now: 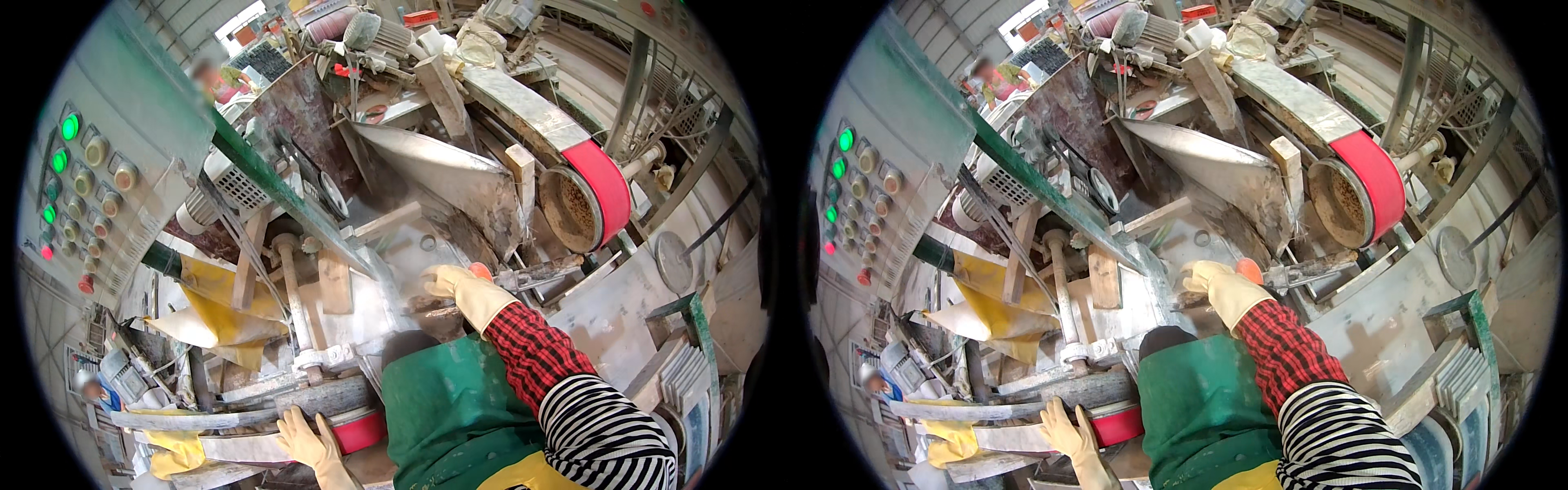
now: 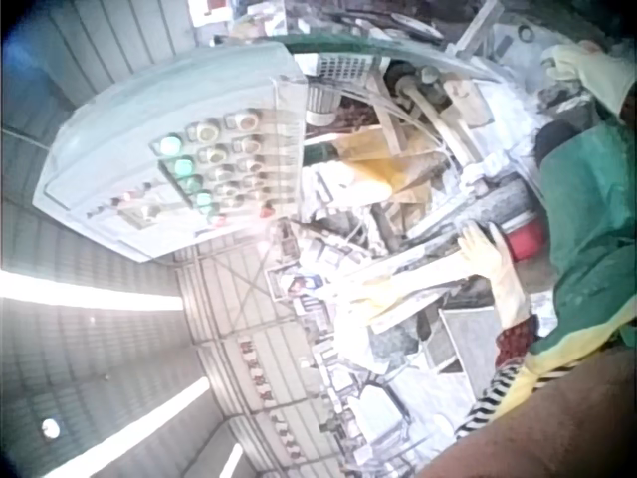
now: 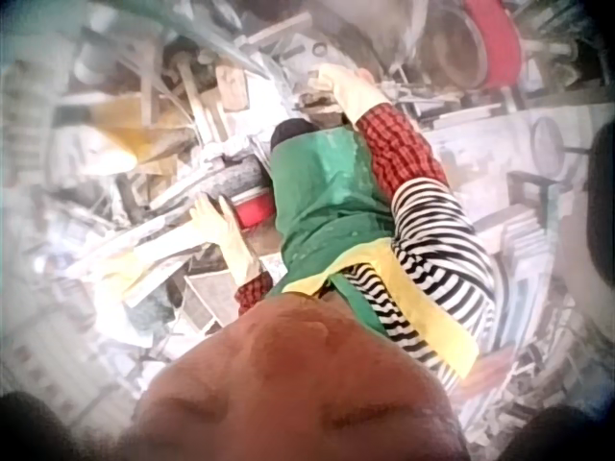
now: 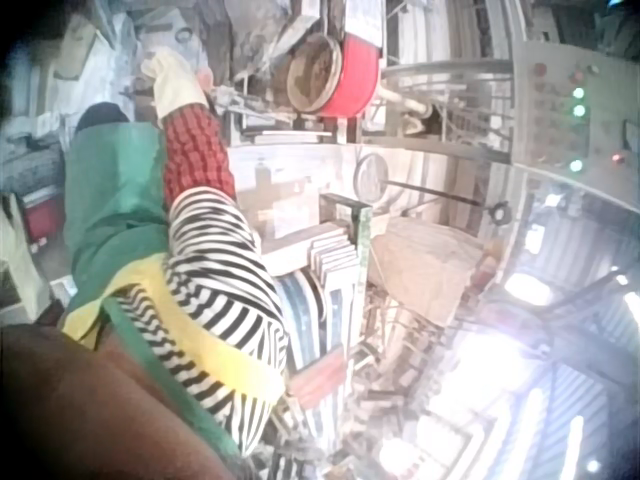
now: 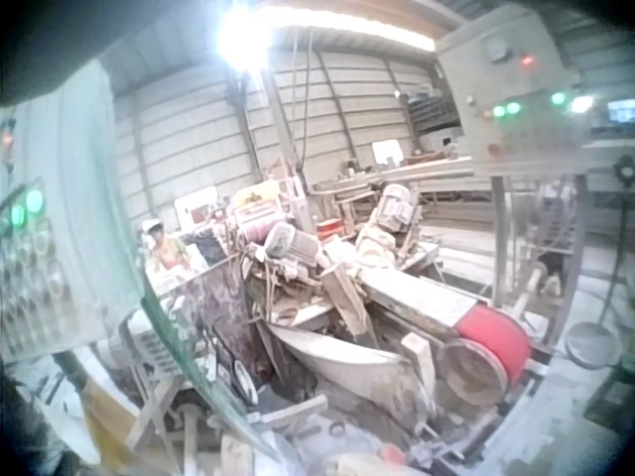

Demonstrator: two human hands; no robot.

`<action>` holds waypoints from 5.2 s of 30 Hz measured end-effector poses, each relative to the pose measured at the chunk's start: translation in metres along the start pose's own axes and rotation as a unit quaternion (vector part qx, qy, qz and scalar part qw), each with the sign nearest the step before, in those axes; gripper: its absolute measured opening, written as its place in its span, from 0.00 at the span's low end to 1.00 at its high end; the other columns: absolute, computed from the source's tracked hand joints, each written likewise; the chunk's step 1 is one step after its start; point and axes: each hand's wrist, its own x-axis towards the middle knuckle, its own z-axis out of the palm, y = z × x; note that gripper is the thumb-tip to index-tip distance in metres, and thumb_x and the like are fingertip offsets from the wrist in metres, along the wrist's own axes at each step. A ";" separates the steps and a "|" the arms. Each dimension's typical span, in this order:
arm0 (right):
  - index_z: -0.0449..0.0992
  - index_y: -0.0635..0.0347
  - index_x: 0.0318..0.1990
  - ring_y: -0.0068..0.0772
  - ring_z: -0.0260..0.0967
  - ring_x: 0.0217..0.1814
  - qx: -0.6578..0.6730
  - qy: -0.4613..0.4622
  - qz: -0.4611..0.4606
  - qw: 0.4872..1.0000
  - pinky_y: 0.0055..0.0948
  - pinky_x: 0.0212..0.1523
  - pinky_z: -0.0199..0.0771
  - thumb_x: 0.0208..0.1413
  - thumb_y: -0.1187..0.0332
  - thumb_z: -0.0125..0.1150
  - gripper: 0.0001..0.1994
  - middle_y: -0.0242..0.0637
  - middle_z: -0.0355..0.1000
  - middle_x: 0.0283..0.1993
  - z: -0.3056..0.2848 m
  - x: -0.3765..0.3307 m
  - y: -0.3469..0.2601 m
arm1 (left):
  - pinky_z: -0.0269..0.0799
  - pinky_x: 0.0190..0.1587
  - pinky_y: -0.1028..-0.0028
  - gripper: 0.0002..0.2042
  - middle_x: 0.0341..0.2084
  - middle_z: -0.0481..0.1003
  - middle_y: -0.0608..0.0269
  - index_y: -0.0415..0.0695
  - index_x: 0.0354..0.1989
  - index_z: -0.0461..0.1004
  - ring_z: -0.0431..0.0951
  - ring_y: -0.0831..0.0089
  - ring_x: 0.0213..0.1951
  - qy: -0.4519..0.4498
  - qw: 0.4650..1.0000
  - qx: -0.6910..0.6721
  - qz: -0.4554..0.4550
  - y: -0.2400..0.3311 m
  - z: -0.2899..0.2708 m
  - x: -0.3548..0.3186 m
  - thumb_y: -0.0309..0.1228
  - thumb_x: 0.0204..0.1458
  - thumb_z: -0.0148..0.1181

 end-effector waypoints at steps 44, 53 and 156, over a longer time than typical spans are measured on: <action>0.57 0.64 0.71 0.29 0.69 0.60 0.634 0.238 -0.261 0.688 0.30 0.59 0.72 0.57 0.75 0.62 0.34 0.39 0.72 0.59 -0.023 -0.019 -0.075 | 0.49 0.72 0.54 0.43 0.72 0.52 0.41 0.40 0.70 0.59 0.52 0.44 0.72 -0.064 0.912 -0.312 0.260 0.119 -0.064 0.120 0.29 0.42 0.74; 0.46 0.66 0.74 0.43 0.67 0.65 0.460 0.573 0.026 0.678 0.35 0.55 0.79 0.48 0.76 0.62 0.45 0.55 0.58 0.70 -0.246 -0.073 0.137 | 0.63 0.63 0.51 0.24 0.59 0.69 0.41 0.37 0.63 0.65 0.70 0.47 0.58 0.019 0.998 -0.009 0.055 -0.077 -0.017 0.035 0.36 0.61 0.56; 0.70 0.38 0.64 0.48 0.71 0.61 -0.012 0.039 0.018 0.999 0.43 0.61 0.70 0.56 0.55 0.54 0.26 0.44 0.74 0.59 0.017 0.018 0.000 | 0.53 0.70 0.51 0.39 0.65 0.63 0.40 0.44 0.69 0.62 0.59 0.43 0.67 -0.022 0.989 0.136 -0.043 -0.204 0.058 0.042 0.58 0.54 0.60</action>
